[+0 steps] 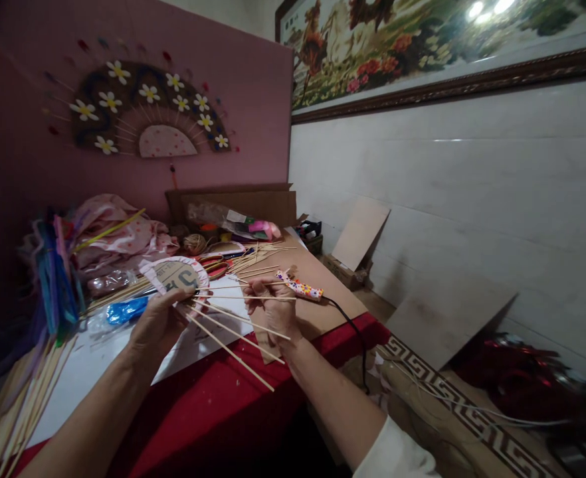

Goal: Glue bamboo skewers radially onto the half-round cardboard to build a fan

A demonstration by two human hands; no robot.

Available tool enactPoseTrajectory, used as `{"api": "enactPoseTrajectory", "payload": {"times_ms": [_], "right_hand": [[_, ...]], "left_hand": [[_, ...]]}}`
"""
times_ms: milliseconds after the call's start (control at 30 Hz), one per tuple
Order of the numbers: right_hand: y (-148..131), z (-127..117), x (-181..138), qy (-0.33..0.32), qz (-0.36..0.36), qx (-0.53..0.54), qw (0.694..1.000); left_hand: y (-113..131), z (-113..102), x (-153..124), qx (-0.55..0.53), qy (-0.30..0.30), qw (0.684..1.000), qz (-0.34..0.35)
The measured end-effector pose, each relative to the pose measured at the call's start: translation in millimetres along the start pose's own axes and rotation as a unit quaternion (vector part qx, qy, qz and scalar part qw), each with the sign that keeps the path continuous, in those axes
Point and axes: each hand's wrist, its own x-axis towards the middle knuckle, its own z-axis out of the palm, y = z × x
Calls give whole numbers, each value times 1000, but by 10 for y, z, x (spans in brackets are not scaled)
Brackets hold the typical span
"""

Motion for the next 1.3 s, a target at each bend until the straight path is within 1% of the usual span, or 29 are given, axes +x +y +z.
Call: {"api": "enactPoseTrajectory", "payload": {"times_ms": [100, 267, 333, 433, 500, 600, 733, 900, 1067, 1200, 1300], "right_hand": [[-15, 27, 5, 4, 0, 7, 1000], [26, 19, 40, 0, -15, 6, 1000], [60, -5, 50, -9, -14, 10, 1000], [82, -29, 37, -34, 10, 13, 999], [63, -26, 10, -43, 18, 14, 999], [1, -7, -36, -49, 10, 28, 998], [-69, 4, -63, -55, 1, 47, 997], [-83, -3, -64, -66, -2, 36, 997], [-86, 7, -69, -63, -2, 32, 997], [-71, 13, -66, -58, 8, 30, 998], [-40, 1, -63, -47, 17, 19, 999]], "left_hand": [[8, 12, 3, -2, 0, 1000, 3], [39, 25, 18, -23, 31, 999, -1], [52, 28, 24, -33, 40, 999, -2], [65, 33, 34, -48, 56, 997, -1], [69, 34, 42, -54, 67, 996, 1], [71, 29, 54, -62, 77, 995, 10], [72, 27, 57, -63, 82, 994, 20], [60, 22, 63, -48, 76, 996, 19], [44, 13, 82, -51, 67, 996, 30], [58, 27, 68, -59, 74, 995, 20], [73, 35, 53, -66, 65, 996, 17]]}}
